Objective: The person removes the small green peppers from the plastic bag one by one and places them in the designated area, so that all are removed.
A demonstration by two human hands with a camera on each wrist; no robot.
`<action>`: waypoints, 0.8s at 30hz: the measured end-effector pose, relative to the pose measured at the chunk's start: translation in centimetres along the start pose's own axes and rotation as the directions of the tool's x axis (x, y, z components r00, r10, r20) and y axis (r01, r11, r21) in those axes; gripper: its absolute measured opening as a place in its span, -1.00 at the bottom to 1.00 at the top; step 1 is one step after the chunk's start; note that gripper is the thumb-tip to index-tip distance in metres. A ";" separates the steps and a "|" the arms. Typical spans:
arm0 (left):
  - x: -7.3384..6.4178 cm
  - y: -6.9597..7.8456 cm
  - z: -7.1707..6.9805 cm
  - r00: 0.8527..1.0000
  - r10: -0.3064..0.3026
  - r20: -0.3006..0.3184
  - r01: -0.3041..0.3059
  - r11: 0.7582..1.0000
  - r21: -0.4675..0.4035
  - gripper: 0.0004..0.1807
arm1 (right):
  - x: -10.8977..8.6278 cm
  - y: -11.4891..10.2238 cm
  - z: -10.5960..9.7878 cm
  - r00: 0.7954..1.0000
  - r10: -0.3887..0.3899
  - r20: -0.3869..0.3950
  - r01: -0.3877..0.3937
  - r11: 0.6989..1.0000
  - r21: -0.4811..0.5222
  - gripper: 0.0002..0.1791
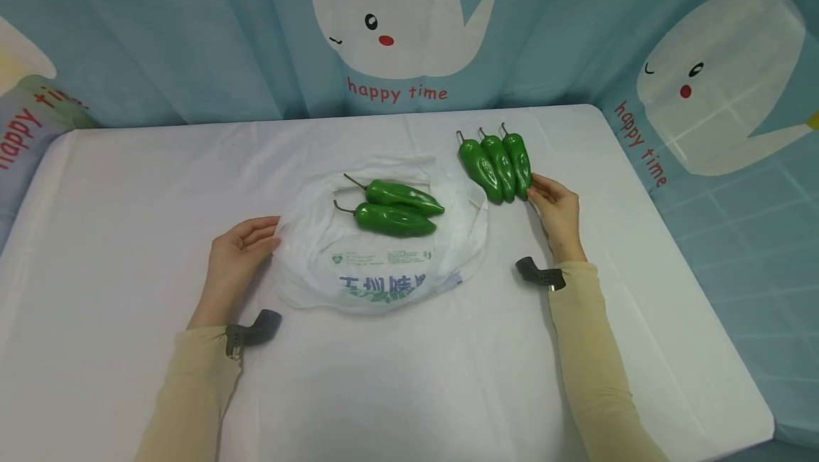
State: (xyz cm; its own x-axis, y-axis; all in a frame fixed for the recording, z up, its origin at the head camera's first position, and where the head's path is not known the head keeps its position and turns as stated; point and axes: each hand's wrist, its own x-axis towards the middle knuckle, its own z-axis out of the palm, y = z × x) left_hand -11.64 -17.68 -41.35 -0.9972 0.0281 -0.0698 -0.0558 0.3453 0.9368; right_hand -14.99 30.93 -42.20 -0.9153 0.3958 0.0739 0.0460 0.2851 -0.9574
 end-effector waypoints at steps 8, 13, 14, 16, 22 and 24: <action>-0.1 0.2 -0.1 1.000 -0.003 -0.001 0.003 1.000 0.002 -0.55 | -0.2 -0.2 0.0 0.999 0.029 -0.038 -0.026 0.996 0.084 -0.63; -0.1 0.3 -0.1 1.000 -0.004 0.002 0.004 1.000 0.009 -0.55 | -0.3 -0.3 0.0 0.998 0.035 -0.049 -0.028 0.989 0.143 -0.65; -0.1 0.3 -0.1 1.000 -0.002 0.002 0.002 1.000 0.010 -0.55 | -0.3 -0.3 0.0 0.998 0.036 -0.049 -0.028 0.989 0.148 -0.65; -0.2 0.3 -0.1 1.000 0.002 0.004 -0.002 1.000 0.007 -0.55 | -0.3 -0.3 -0.1 0.998 0.036 -0.052 -0.028 0.988 0.152 -0.66; -0.1 0.3 -0.1 1.000 0.012 0.004 -0.012 1.000 -0.009 -0.56 | -0.4 -0.4 -0.1 0.997 0.030 -0.077 -0.017 0.987 0.160 -0.67; -0.2 0.2 -0.2 1.000 0.012 0.005 -0.012 1.000 -0.013 -0.55 | -0.5 -0.5 -0.1 0.996 0.030 -0.088 -0.013 0.982 0.187 -0.67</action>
State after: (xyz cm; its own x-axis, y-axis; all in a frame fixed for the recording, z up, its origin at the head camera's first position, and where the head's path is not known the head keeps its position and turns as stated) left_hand -11.51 -17.76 -41.06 -0.9975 0.0370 -0.0598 -0.0441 0.3327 0.9420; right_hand -14.54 30.67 -41.74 -0.8745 0.4800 0.0692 -0.0176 0.1112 -0.9936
